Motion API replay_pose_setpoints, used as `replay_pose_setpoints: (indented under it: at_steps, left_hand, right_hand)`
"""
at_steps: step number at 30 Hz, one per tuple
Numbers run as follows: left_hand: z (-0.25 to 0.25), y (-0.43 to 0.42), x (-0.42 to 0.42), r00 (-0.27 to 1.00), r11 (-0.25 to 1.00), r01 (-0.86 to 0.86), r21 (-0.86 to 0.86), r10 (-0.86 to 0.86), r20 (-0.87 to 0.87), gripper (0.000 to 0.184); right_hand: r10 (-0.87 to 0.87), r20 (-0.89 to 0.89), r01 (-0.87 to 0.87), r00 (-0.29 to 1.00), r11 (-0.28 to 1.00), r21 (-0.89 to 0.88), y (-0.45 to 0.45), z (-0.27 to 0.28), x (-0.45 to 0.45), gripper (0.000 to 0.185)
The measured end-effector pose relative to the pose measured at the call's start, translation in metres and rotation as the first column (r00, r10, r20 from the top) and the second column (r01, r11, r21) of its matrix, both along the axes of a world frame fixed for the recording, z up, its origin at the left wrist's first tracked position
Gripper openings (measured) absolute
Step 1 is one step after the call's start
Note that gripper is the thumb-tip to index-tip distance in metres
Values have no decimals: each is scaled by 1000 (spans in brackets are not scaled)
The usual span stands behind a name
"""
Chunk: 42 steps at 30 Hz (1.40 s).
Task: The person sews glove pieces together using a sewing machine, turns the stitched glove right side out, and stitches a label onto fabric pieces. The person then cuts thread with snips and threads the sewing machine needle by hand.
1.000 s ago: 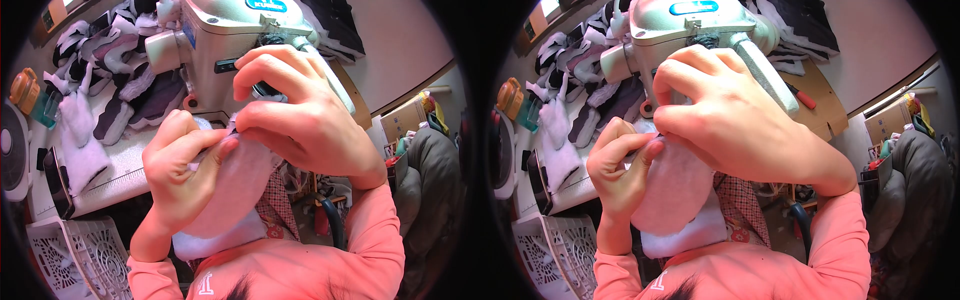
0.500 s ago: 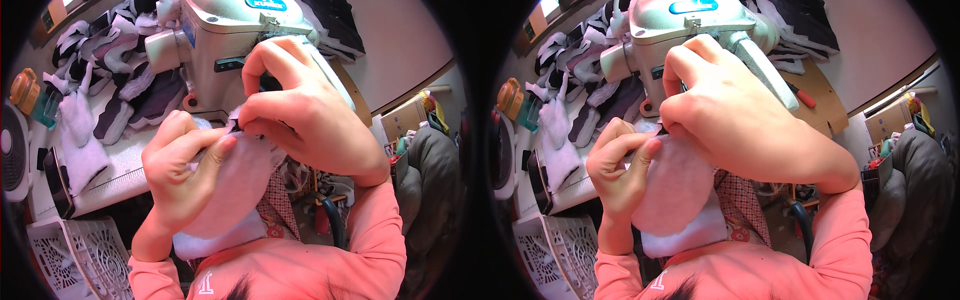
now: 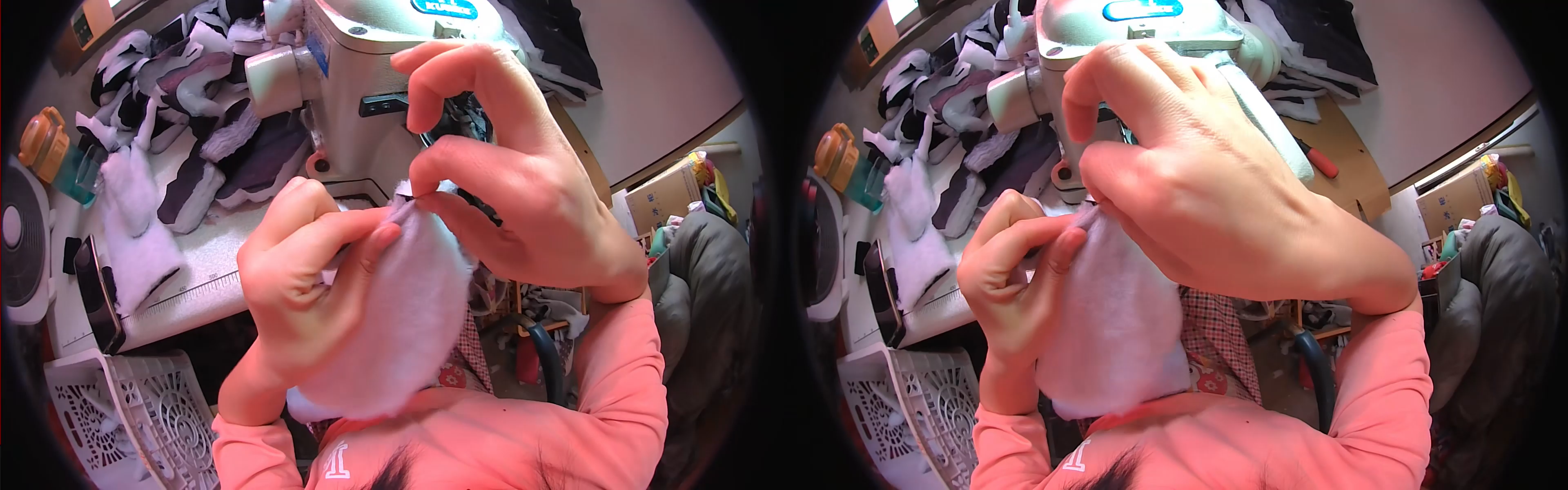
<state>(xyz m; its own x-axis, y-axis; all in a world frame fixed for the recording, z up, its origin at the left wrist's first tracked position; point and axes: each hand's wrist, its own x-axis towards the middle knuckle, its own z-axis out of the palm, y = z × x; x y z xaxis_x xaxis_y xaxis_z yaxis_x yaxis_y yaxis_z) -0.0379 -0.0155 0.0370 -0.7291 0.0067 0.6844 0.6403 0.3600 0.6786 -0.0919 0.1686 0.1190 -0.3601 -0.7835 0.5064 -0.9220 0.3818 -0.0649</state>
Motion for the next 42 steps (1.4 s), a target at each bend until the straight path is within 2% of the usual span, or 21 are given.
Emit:
replay_pose_setpoints:
  at_steps: [5,11,13,16,21,22,23,25,28,29,31,33,35,36,37,39,41,42]
  left_hand:
    - [-2,0,-3,999,1000,-9,0,9,-32,16]
    - [5,-1,-7,995,1000,23,11,-24,99,13]
    - [8,1,-10,978,998,46,40,-53,204,12]
    - [4,4,-12,985,999,23,35,-29,172,11]
    - [2,2,-15,997,1000,5,-9,-5,82,14]
    - [1,1,-16,998,999,-2,-36,4,55,15]
    - [-1,0,-17,998,999,3,-41,0,55,15]
    - [-7,1,-19,1000,1000,5,-29,-6,-2,18]
    - [-6,8,-24,999,998,4,-60,-6,-33,20]
    - [-5,10,-26,998,996,7,-85,-12,-60,20]
    - [-2,18,-31,998,996,17,-87,-22,-60,20]
    - [1,25,-34,998,996,28,-89,-33,-61,19]
    - [4,30,-37,998,991,21,-132,-29,-61,19]
    - [6,33,-37,997,990,26,-138,-35,-63,19]
    - [8,36,-38,998,990,14,-144,-21,-52,19]
    - [10,40,-38,999,988,6,-155,-13,-45,19]
    - [11,42,-39,999,985,-14,-171,5,-52,21]
    - [12,43,-38,999,984,-12,-177,2,-51,21]
  right_hand:
    - [18,-15,-17,1000,999,31,-2,-7,-6,19]
    - [8,-20,-7,1000,999,36,-2,-13,-5,19]
    - [4,-15,-4,1000,1000,10,-3,-15,-5,19]
    - [8,-39,-7,999,1000,8,-1,-16,-6,17]
    - [58,-189,-93,980,979,-183,20,-4,1,18]
    - [56,-146,-81,988,982,-172,29,5,8,18]
    - [61,-188,-81,980,992,-99,35,12,13,11]
    - [-6,-113,-32,994,941,-336,47,-3,24,11]
    - [-117,-94,63,989,895,-442,64,-22,39,14]
    - [-164,-138,82,977,881,-467,66,-31,39,14]
    - [-179,-124,96,976,864,-494,72,-43,45,13]
    - [-268,-102,171,958,820,-546,67,-53,53,9]
    - [-261,-86,167,962,802,-573,61,-61,55,10]
    - [-210,-55,139,976,796,-590,60,-66,54,8]
    - [-126,-61,52,990,733,-678,55,-70,50,9]
    - [-83,-36,42,996,776,-630,53,-81,54,16]
    - [24,94,29,995,850,-526,57,-82,60,7]
    - [85,136,-1,987,850,-527,56,-84,59,14]
